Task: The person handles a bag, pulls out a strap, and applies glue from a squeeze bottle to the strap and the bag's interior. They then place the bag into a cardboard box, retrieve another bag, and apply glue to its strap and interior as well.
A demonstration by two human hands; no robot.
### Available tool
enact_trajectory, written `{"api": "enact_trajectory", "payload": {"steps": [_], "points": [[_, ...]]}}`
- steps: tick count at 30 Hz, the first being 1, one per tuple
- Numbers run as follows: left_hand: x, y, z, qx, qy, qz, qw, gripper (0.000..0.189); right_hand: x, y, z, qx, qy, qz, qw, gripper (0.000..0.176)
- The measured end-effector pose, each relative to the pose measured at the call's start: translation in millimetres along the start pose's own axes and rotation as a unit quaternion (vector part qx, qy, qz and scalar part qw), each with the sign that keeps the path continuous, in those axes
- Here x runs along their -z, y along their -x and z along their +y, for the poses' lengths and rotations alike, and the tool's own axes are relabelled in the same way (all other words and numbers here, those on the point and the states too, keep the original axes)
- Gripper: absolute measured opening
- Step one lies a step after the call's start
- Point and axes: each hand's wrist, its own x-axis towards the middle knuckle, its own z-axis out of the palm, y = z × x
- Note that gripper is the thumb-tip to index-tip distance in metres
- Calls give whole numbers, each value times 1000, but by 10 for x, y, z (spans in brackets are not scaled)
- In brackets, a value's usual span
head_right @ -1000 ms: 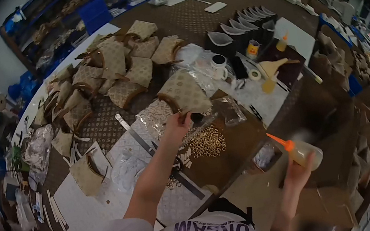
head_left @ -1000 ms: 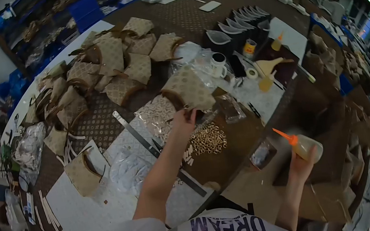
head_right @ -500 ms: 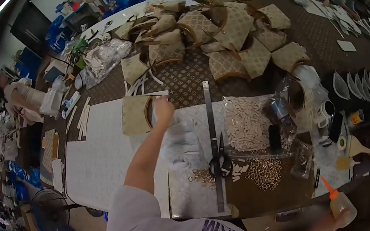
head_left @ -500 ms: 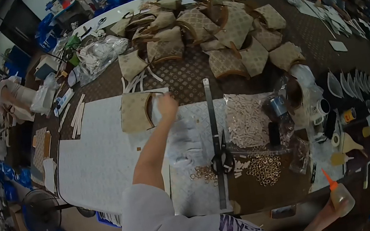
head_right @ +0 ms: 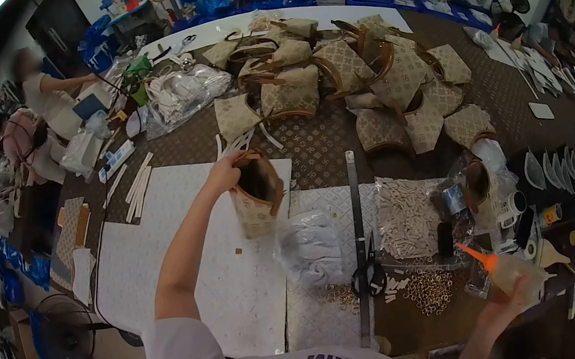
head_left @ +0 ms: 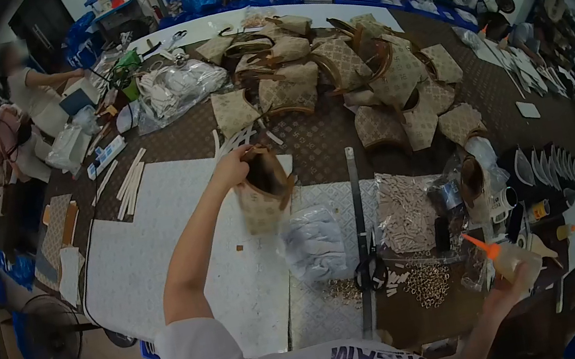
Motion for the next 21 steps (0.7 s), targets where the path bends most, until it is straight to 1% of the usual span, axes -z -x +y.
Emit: {"api": "enact_trajectory", "payload": {"steps": [1,3,5,6,7,9,10,11,12,13,14,17,18,21], "points": [[-33,211,40,-4,48,-7,999,63,-64,-36,64,-16,-13,-13,1000,62],[-210,882,321,-30,197,-33,979,62,-242,-62,120,-65,-100,-68,991,61],[-543,1424,443,-38,257,-112,959,63,-288,-122,246,-96,-149,-69,982,61],[-712,1649,531,-45,287,-151,945,64,-385,-108,215,-83,-146,-91,982,55],[-919,1922,616,-35,301,-170,937,64,-470,-35,176,-69,-141,-113,981,51],[-1280,2442,786,-20,330,-203,922,64,-575,122,-10,-82,-141,-137,977,53],[-1400,2640,853,18,284,-254,924,62,-533,152,-24,-73,-150,-180,969,55],[-1598,2760,796,-78,233,-223,943,60,-483,165,-23,-64,-164,-222,959,57],[-1808,2863,691,-174,179,-188,950,58,-418,189,-26,-74,-160,-229,957,57],[-1912,2985,687,-268,123,-150,944,56,-343,224,-33,-86,-158,-234,955,57],[-1912,3046,716,-308,67,-100,944,44,-294,229,-28,-95,-160,-242,952,57],[-1979,3117,737,-196,174,-182,948,33,-128,256,-55,-131,-209,-285,926,62],[-2013,3157,801,-173,140,-169,960,33,-102,271,-98,-140,-231,-304,913,64],[-2026,3347,1048,-193,70,-71,976,37,-50,321,-196,-138,-258,-326,899,76]]}}
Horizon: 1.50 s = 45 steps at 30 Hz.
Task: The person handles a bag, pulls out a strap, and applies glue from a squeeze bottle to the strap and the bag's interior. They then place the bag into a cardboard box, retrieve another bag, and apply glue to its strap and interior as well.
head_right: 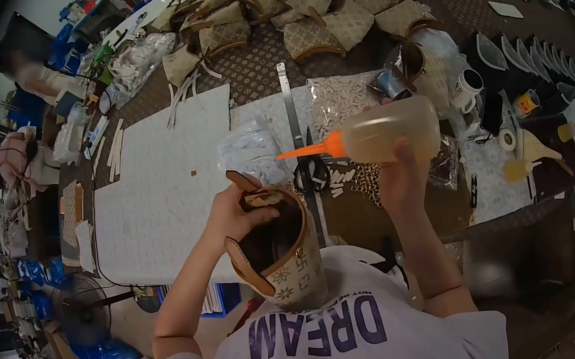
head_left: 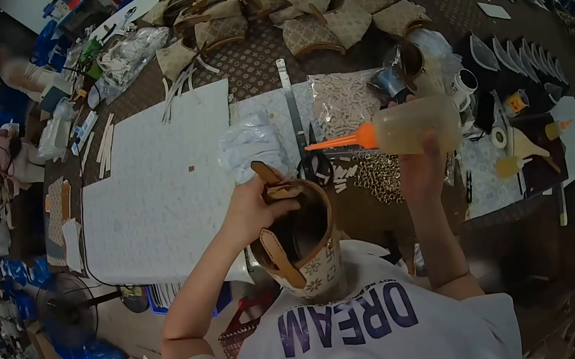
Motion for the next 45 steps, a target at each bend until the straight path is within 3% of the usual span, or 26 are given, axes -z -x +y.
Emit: {"api": "enact_trajectory", "payload": {"steps": [3,6,9,12,21,22,24,28,31,32,38,45], "points": [[-27,5,141,-44,-59,50,996,32,1,42,-83,-5,-9,-3,1000,90],[52,25,248,-55,-72,-10,996,30,9,21,-160,-6,-5,-46,999,100],[132,32,273,-158,-116,-25,980,28,23,5,-188,-25,-1,-92,995,102],[127,58,259,-184,-52,-25,981,27,-51,2,-203,-31,41,-138,989,101],[149,111,203,-133,-117,16,984,22,-114,-34,-140,-57,4,-148,987,101],[193,165,420,-85,-117,16,989,23,-127,-51,-127,-56,6,-152,987,101],[94,90,218,-96,-31,38,994,24,-137,-57,-118,-54,12,-157,986,100],[42,24,222,0,178,-17,984,28,-190,-65,-102,-42,21,-151,987,102],[3,-8,231,0,185,-19,982,28,-210,-91,-133,-25,43,-150,987,102],[24,18,289,41,194,-28,980,29,-199,-73,-159,-23,46,-146,988,102],[-23,42,303,27,168,-3,985,33,-183,-87,-154,13,62,-170,983,96],[-28,71,311,43,154,-1,987,34,-252,-27,-138,-16,85,-186,979,99]]}}
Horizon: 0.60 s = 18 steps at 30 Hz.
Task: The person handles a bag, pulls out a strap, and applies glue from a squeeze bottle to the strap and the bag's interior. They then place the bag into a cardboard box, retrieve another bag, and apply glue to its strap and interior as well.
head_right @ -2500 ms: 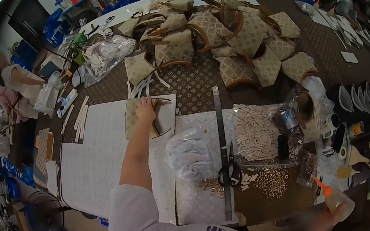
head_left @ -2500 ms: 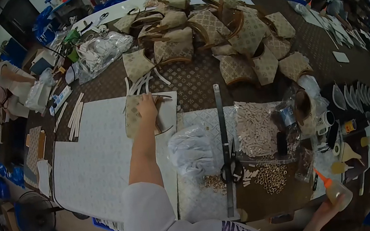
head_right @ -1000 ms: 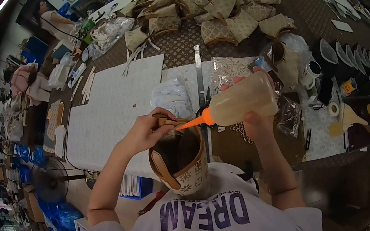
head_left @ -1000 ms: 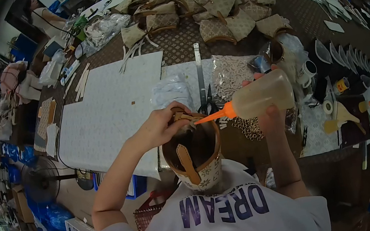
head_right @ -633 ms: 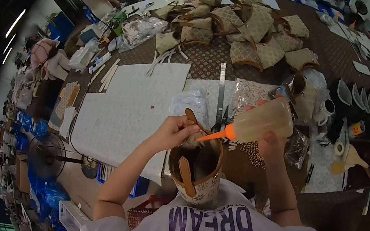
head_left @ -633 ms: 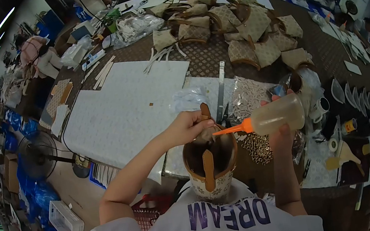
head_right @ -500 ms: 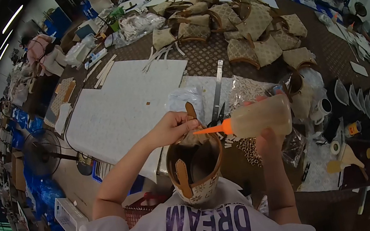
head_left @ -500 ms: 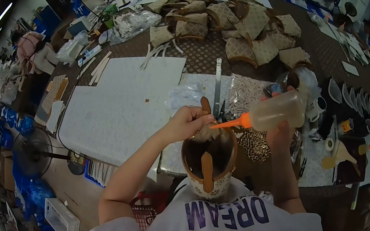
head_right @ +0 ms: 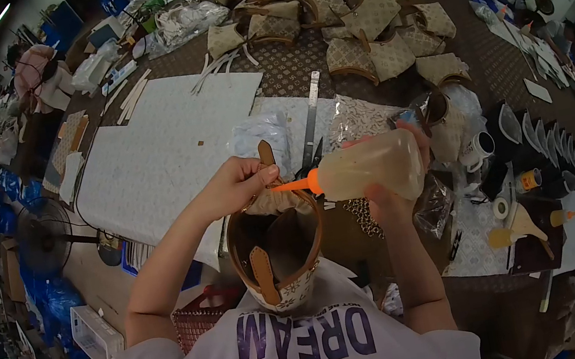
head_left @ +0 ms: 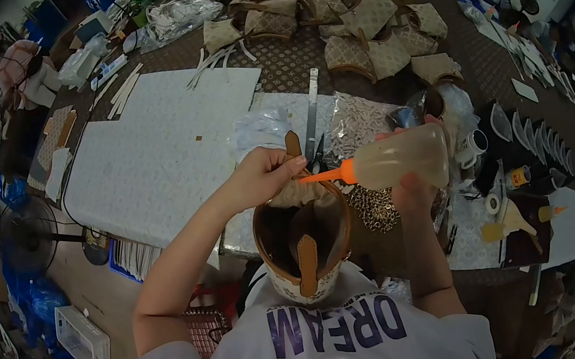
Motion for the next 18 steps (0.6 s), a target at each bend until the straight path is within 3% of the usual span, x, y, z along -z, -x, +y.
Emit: {"api": "enact_trajectory", "payload": {"steps": [5,8,15,18], "points": [[-29,11,2,2,-7,6,1000,33,4,-2,-48,-7,11,-46,999,99],[-40,23,46,-13,35,3,999,33,-25,-18,-70,18,22,9,1000,101],[-23,-1,10,-21,13,5,1000,35,10,-16,-96,-10,31,-52,998,98],[-25,-15,-43,-24,8,10,1000,36,-56,-40,-72,21,30,-6,999,99]]}}
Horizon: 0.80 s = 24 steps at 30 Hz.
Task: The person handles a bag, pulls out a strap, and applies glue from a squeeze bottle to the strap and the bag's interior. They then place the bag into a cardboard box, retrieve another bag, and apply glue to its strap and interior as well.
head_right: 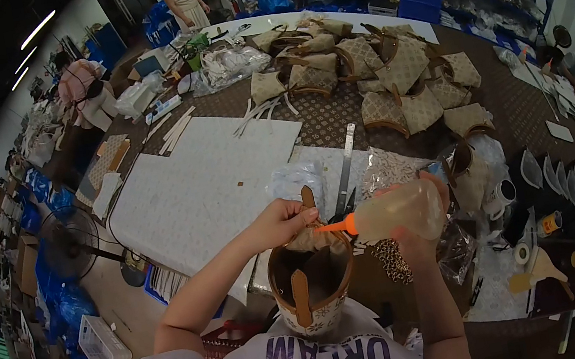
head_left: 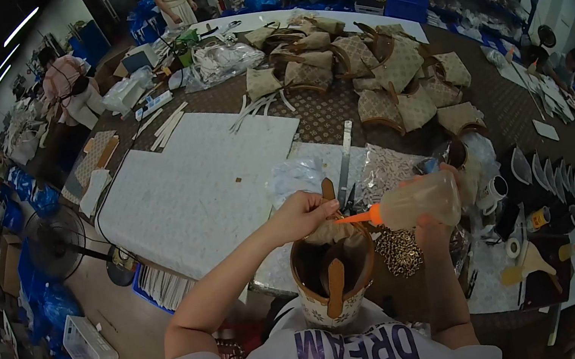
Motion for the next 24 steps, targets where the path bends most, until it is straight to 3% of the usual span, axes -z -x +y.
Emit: {"api": "enact_trajectory", "payload": {"steps": [6,10,20,24], "points": [[9,10,18,16,0,4,1000,36,141,46,41,-8,-14,-51,999,97],[-36,39,58,31,12,10,999,32,132,40,23,-21,-58,28,998,100],[-4,65,86,66,-5,3,998,33,79,96,65,-10,-36,4,999,97],[-53,17,-85,19,34,32,999,35,106,126,127,-11,-2,9,1000,98]]}}
